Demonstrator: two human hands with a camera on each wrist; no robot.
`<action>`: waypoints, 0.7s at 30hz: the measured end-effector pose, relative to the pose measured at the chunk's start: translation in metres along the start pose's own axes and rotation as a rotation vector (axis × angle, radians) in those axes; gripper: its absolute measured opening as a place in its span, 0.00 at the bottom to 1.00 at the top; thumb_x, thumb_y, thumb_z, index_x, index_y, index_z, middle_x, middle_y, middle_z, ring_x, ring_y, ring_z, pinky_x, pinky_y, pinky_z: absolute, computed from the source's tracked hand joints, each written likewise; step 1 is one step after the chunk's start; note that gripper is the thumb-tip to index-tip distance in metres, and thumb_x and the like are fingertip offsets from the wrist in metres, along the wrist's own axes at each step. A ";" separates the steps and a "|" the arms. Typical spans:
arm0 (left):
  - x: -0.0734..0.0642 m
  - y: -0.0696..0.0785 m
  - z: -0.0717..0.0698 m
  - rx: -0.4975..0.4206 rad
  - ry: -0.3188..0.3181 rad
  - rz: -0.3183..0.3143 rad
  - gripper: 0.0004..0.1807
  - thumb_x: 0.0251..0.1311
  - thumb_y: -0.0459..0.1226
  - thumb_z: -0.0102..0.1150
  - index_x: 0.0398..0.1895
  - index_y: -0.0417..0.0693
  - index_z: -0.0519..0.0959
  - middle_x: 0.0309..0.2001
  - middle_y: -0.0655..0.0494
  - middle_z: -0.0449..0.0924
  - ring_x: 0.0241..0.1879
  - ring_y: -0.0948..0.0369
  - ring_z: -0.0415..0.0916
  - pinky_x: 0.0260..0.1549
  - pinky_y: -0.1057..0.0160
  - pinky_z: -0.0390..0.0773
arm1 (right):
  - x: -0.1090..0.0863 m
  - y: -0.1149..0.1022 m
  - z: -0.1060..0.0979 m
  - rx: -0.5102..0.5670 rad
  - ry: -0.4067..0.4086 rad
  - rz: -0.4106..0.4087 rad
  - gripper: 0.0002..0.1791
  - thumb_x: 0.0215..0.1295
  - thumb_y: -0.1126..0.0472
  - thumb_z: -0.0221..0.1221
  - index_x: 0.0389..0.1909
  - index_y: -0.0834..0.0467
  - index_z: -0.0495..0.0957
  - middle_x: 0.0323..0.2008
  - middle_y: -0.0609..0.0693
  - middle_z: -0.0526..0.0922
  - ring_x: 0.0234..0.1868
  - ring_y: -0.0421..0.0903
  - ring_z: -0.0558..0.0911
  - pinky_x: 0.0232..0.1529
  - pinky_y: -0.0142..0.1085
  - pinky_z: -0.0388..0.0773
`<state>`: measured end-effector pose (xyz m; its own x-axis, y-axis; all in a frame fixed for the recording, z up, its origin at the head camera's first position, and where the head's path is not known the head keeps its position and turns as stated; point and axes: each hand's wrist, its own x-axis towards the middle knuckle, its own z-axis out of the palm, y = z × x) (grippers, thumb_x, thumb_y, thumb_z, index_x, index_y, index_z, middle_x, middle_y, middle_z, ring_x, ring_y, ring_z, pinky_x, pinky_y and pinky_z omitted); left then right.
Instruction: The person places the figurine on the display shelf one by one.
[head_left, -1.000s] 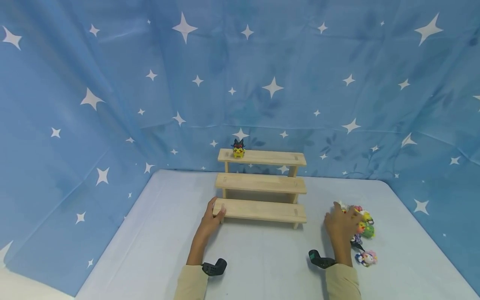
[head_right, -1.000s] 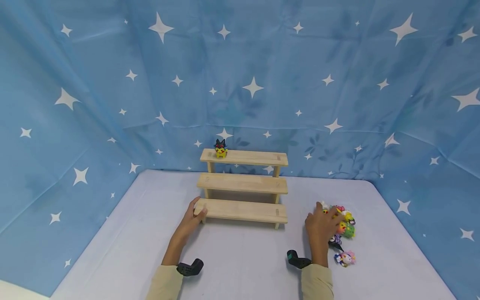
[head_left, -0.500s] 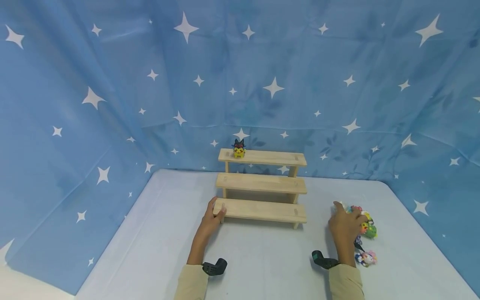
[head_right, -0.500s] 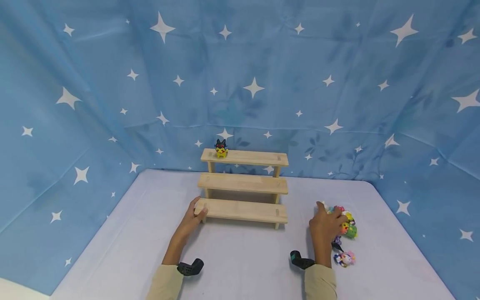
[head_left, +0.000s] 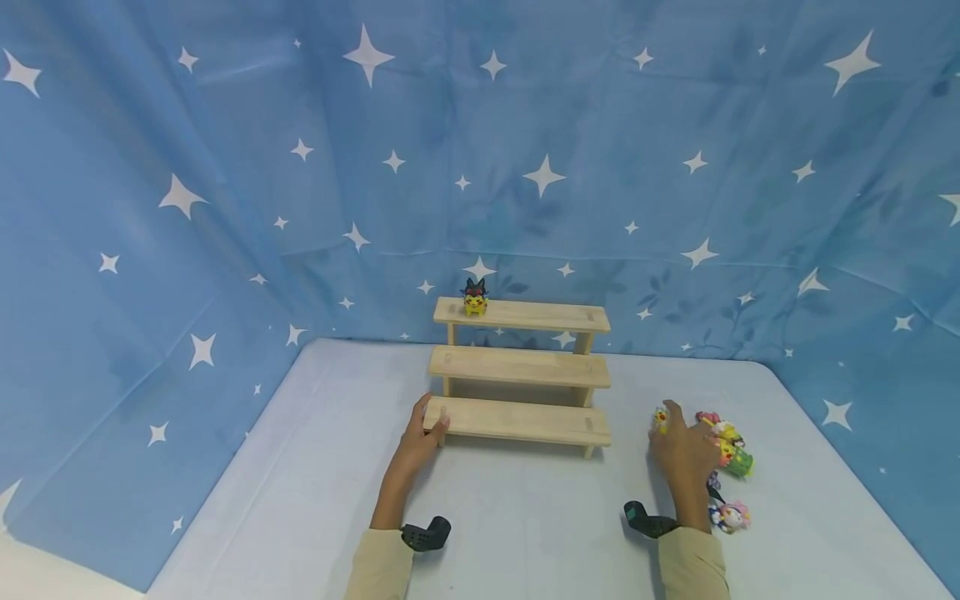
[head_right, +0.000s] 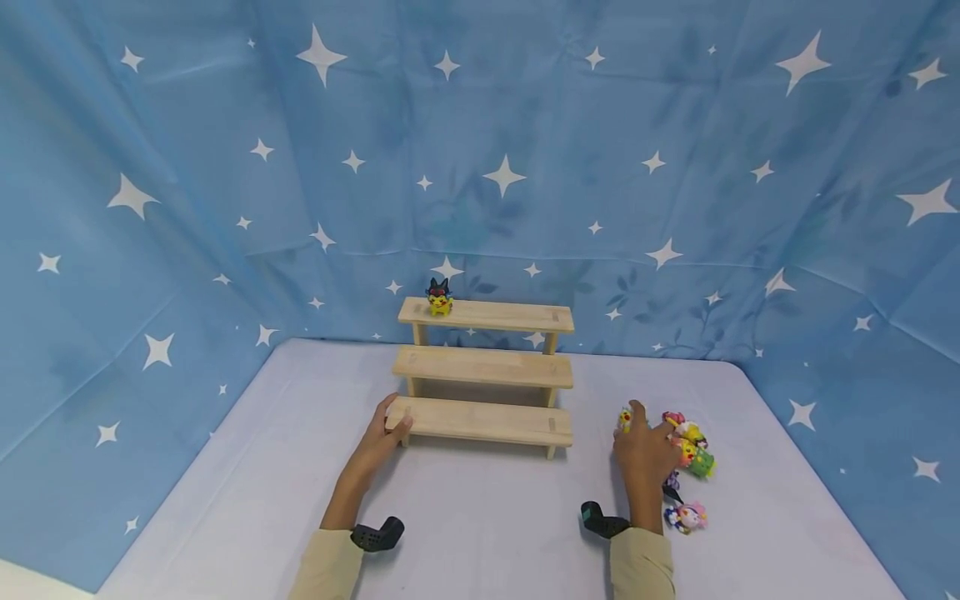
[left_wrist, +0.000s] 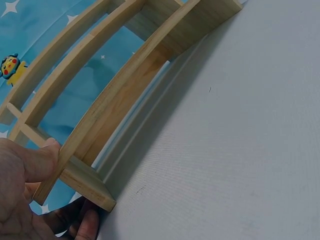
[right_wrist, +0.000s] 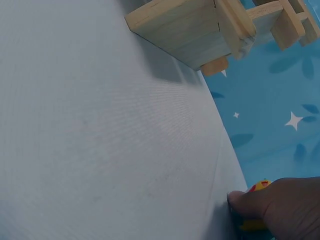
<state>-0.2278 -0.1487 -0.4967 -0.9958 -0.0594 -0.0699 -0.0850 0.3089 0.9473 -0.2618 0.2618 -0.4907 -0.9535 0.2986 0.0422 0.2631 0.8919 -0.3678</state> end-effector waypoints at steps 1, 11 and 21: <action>0.000 0.000 0.000 -0.001 -0.001 0.000 0.36 0.73 0.45 0.49 0.78 0.49 0.46 0.67 0.29 0.64 0.65 0.35 0.66 0.61 0.32 0.61 | 0.000 0.000 0.000 -0.008 -0.004 -0.002 0.33 0.69 0.56 0.55 0.72 0.58 0.56 0.56 0.84 0.62 0.53 0.80 0.68 0.51 0.69 0.64; -0.001 0.002 -0.001 -0.022 -0.006 0.004 0.36 0.73 0.44 0.48 0.78 0.49 0.46 0.67 0.29 0.64 0.66 0.36 0.65 0.63 0.33 0.61 | 0.003 0.001 0.002 0.020 0.014 -0.018 0.33 0.69 0.51 0.52 0.71 0.58 0.57 0.58 0.82 0.64 0.55 0.81 0.67 0.50 0.70 0.63; 0.000 -0.001 0.000 -0.014 0.001 0.002 0.36 0.73 0.45 0.49 0.77 0.48 0.47 0.66 0.29 0.65 0.64 0.36 0.68 0.61 0.34 0.63 | 0.000 0.003 0.004 0.060 0.035 0.009 0.36 0.67 0.50 0.55 0.71 0.60 0.56 0.53 0.78 0.70 0.50 0.77 0.72 0.49 0.67 0.65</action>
<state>-0.2274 -0.1493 -0.4971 -0.9959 -0.0598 -0.0680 -0.0828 0.2957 0.9517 -0.2614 0.2635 -0.4953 -0.9451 0.3191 0.0707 0.2613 0.8677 -0.4228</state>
